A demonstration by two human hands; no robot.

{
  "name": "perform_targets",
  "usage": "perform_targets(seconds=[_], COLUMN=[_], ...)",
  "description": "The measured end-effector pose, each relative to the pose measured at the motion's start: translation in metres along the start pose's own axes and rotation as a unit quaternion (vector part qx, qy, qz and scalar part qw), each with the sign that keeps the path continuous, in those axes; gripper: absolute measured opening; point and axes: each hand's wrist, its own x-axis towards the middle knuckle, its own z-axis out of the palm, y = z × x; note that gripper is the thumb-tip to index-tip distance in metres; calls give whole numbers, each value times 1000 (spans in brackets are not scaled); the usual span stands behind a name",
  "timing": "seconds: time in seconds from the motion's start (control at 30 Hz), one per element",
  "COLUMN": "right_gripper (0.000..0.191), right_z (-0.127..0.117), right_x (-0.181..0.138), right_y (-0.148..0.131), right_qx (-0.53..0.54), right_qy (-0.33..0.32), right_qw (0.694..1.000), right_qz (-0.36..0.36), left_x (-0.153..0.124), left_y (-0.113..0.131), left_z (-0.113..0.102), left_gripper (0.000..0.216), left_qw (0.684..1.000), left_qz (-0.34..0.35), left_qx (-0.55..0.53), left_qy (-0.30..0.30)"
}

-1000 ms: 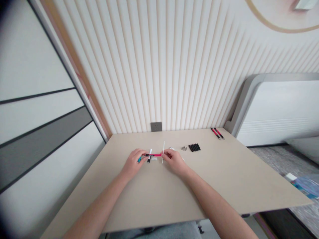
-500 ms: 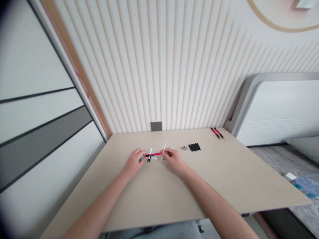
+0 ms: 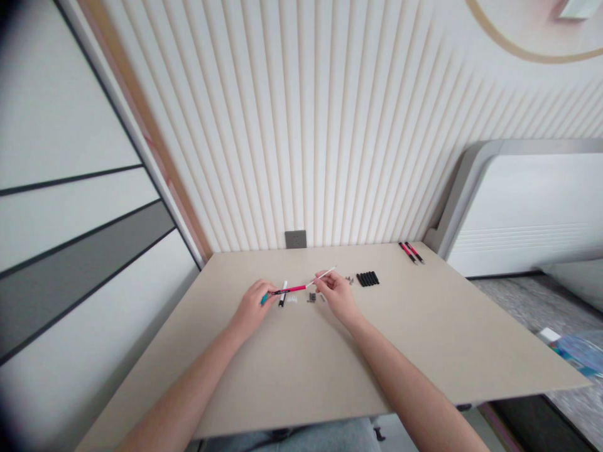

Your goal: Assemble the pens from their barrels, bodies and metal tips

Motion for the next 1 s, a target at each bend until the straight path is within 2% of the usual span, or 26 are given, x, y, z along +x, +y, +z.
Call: perform_targets(seconds=[0.17,0.43,0.63,0.8,1.0], right_gripper=[35,32,52,42,40], right_z=[3,7,2,-6,-7], right_x=[-2,-7,-4,1,-2], right_y=[-4,-4,-3,1,0], right_qx=[18,-38,-42,-97,-156], right_qy=[-27,-90,-57,-29,-61], right_qw=[999,995,997,994,986], right_qz=[25,14,39,43,26], left_x=[-1,-1,0,0,0], left_y=[-1,-2,0,-1,-2], left_z=[0,1,-4,-4,-5], left_gripper=[3,9,7,8,10], left_qw=[1000,999,1000,1000,999], left_qz=[6,14,-2,-6,10], left_qx=[5,26,23,22,52], left_qy=[-9,-22,6,20,-4])
